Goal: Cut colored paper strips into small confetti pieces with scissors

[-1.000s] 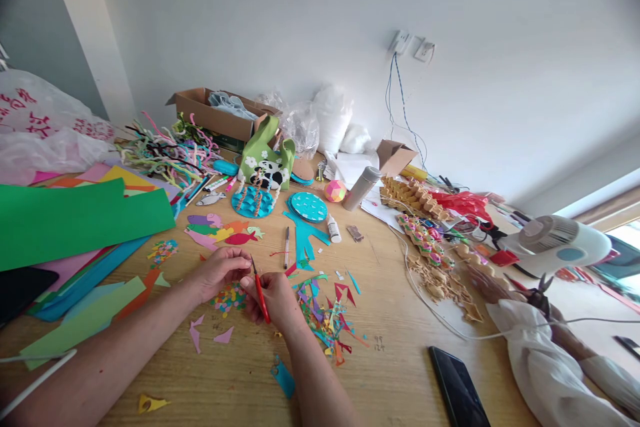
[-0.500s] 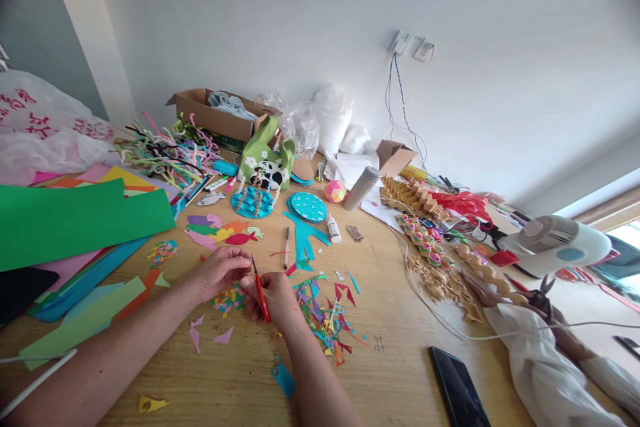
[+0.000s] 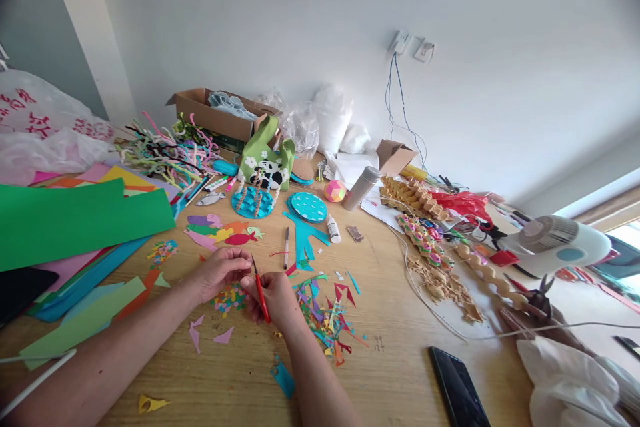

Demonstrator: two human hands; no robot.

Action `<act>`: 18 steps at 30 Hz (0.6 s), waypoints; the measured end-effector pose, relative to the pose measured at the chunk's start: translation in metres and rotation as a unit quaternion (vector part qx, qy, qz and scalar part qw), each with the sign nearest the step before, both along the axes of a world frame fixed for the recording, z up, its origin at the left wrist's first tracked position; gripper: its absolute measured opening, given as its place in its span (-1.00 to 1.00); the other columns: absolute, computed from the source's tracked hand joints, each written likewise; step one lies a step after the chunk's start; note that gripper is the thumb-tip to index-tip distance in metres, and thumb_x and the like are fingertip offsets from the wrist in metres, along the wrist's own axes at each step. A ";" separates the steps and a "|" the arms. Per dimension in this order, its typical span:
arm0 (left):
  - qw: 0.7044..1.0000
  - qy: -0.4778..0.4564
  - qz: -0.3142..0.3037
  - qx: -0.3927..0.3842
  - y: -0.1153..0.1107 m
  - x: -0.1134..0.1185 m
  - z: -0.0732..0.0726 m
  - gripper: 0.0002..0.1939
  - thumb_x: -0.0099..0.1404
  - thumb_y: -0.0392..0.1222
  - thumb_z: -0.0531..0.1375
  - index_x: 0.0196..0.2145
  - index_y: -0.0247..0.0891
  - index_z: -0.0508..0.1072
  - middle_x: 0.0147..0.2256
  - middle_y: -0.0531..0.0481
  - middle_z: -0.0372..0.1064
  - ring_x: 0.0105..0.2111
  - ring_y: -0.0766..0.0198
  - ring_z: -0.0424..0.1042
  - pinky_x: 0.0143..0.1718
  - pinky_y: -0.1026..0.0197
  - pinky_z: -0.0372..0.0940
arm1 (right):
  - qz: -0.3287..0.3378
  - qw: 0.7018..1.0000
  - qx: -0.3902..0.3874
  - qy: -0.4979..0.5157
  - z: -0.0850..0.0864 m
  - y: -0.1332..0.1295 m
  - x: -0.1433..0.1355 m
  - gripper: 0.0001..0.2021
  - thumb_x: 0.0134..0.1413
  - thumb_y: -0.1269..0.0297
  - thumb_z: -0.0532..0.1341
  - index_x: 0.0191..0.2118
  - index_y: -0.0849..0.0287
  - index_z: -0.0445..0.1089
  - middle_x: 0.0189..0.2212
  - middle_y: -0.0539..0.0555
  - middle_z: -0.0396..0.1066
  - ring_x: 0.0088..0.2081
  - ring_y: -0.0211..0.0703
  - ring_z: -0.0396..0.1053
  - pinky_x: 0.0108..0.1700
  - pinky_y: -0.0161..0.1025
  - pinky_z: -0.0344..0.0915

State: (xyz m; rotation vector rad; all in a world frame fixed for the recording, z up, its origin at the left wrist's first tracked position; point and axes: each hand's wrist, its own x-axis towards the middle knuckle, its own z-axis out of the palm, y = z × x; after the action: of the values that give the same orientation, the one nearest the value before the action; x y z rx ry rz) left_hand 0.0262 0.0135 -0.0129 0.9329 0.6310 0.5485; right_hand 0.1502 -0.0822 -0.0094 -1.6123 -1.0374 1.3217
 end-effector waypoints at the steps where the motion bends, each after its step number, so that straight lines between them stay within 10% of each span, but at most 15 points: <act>1: 1.000 -0.001 0.004 0.001 0.000 0.000 0.000 -0.81 -0.14 -0.22 0.32 -0.56 -0.34 0.40 -0.59 0.07 0.33 -0.60 0.41 0.28 -0.52 0.32 0.18 | -0.001 1.000 -0.002 -0.003 0.000 0.000 0.000 -0.55 -0.14 -0.10 0.27 -0.63 0.22 0.23 -0.78 -0.06 0.27 -0.77 -0.29 0.24 -0.77 -0.41 0.13; 18: 1.000 0.002 0.006 0.004 0.001 0.001 -0.003 -0.84 -0.12 -0.23 0.30 -0.55 -0.34 0.40 -0.60 0.07 0.34 -0.58 0.39 0.29 -0.50 0.31 0.19 | 0.005 1.000 0.002 0.003 -0.001 0.000 0.001 -0.55 -0.16 -0.09 0.29 -0.62 0.24 0.24 -0.80 -0.07 0.24 -0.77 -0.30 0.24 -0.77 -0.43 0.14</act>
State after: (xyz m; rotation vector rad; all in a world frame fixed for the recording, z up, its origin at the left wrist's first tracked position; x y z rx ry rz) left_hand 0.0267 0.0144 -0.0154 0.9378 0.6381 0.5606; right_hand 0.1508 -0.0818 -0.0102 -1.6003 -1.0440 1.3291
